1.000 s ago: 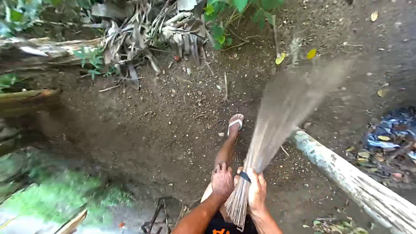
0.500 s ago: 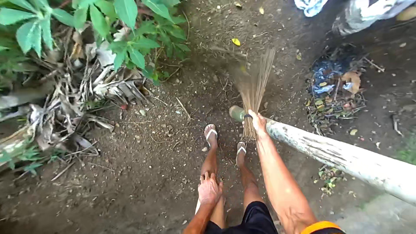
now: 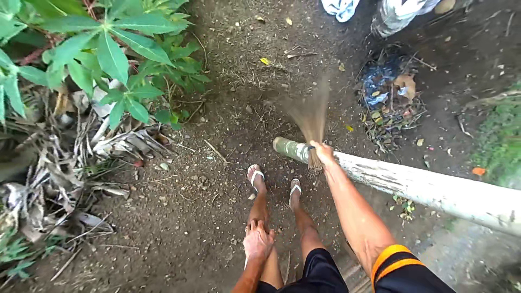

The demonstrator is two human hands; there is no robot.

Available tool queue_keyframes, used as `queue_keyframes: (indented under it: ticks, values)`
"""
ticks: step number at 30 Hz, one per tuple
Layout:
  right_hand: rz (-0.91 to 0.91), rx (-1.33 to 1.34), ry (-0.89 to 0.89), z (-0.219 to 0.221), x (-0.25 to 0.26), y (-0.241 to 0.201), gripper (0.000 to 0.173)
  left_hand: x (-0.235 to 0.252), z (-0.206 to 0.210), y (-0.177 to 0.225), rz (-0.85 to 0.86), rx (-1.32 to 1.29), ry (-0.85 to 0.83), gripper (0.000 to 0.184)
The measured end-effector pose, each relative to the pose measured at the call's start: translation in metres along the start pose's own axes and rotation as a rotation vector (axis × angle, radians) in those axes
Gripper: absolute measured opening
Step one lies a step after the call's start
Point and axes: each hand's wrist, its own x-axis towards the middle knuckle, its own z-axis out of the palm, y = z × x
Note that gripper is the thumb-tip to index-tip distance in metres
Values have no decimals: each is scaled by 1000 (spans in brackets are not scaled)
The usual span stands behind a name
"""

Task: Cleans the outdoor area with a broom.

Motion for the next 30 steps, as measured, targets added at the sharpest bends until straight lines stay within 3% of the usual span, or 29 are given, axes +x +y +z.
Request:
queue_keyframes:
  ticks: [2,4,8,12,14,17,20,22,24,26,28,30]
  values:
    - [-32,70,159,-12,-8,7,37,-2,1,2,2,7,-13,59]
    - [-87,77,141,-17,-34,15,42,-2,-5,6,4,9,-23,60]
    - [-207,-4,-250,0,-92,32,45,-1,-14,8,6,14,-38,60]
    - [-221,-303,-587,13,-53,6,56,0,-18,11,10,45,-43,60]
    - [-205,-346,-523,6,-6,-16,49,2,-18,8,10,56,-39,60]
    - [-124,-187,-231,-28,44,-49,44,5,-19,5,17,51,-46,60]
    - [-157,-111,29,-58,17,-67,48,0,-19,0,22,44,-73,61]
    - [-192,-49,77,-74,-12,-74,55,5,-24,2,28,33,-72,61]
    - [-205,57,-34,-77,-48,-69,56,5,-32,0,24,25,-84,61]
    - [-162,180,-289,-61,-85,-61,52,5,-43,2,15,20,-106,62]
    - [-40,268,-546,-26,-109,-67,47,8,-56,7,8,20,-117,63]
    - [-6,205,-687,17,-106,-79,48,13,-68,14,1,24,-128,62]
